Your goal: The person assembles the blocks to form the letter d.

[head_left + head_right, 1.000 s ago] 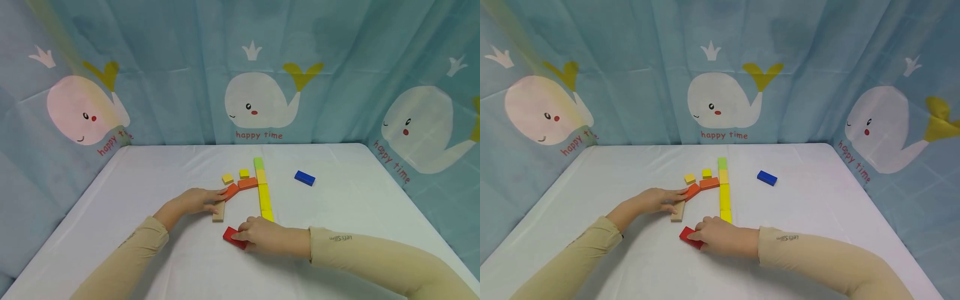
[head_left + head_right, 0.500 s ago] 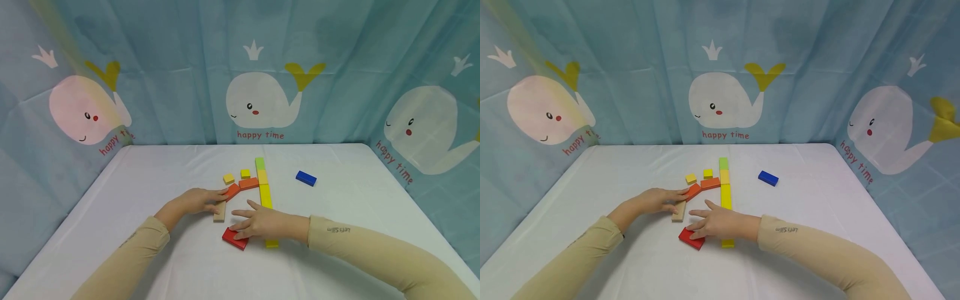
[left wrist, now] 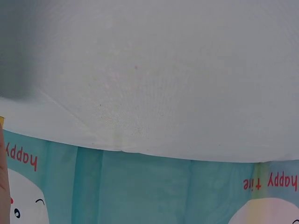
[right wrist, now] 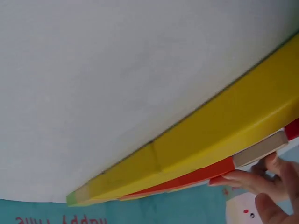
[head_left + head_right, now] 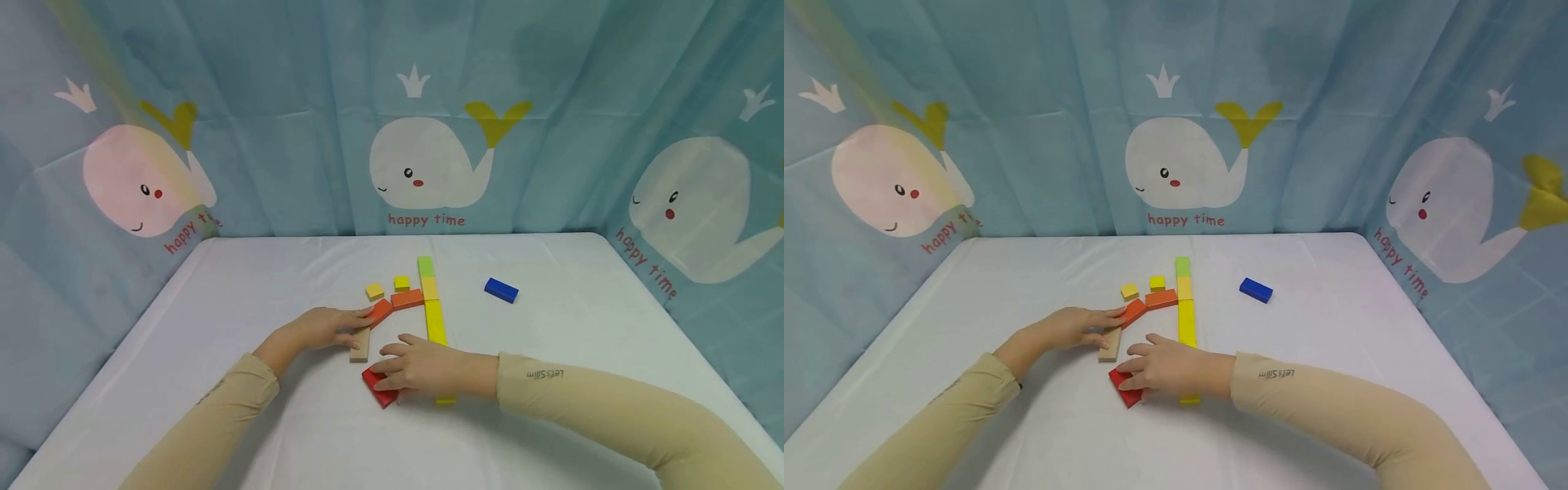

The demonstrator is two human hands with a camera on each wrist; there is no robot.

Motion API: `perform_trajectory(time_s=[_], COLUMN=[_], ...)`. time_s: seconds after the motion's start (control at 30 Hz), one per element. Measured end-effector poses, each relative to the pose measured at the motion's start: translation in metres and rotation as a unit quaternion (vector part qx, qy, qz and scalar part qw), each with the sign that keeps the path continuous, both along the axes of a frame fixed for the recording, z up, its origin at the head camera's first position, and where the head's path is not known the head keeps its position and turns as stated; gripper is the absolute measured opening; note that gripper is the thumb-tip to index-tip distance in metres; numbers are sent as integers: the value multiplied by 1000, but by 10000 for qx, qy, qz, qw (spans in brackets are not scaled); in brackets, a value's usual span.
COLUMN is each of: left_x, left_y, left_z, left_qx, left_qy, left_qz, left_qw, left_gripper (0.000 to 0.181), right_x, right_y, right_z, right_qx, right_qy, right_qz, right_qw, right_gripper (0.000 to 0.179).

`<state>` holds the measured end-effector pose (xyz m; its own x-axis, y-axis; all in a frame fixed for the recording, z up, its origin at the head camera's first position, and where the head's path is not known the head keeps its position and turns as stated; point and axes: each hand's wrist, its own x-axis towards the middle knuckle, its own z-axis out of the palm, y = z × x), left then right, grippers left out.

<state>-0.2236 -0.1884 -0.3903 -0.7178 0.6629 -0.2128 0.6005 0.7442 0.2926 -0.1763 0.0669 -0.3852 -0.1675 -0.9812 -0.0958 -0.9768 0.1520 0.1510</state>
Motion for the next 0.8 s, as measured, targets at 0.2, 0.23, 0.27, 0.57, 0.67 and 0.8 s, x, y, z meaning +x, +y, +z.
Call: perform_trajectory(time_s=[0.2,0.23,0.27,0.57,0.67,0.8], left_x=[-1,-1,-1,-1,-1,-2], left_y=[1,1,1,0,0,1], left_z=[0,0,0,-2,-2,-2], left_qx=[-78,-87,-77,-37,-36,-71], left_qy=[3,8,-10,-23,-7,2], left_qz=[-7,-2,11,55,71,89], left_qw=[10000,10000,10000,10000,10000,9999], left_gripper=[62,62,62,62,63,63], right_x=[-6,-7,-7,-10,-10,-11], right_y=[6,6,6,2,1,-1], right_z=[-4,-4,-5,-2,0,0], right_qx=[107,125,140,347,404,442], right_qy=[-580,-585,-575,-802,-846,-944], right_qz=[13,45,71,-114,-194,-237], right_qw=[9983,9982,9982,9961,9954,9943], right_gripper=[48,51,53,60,60,60])
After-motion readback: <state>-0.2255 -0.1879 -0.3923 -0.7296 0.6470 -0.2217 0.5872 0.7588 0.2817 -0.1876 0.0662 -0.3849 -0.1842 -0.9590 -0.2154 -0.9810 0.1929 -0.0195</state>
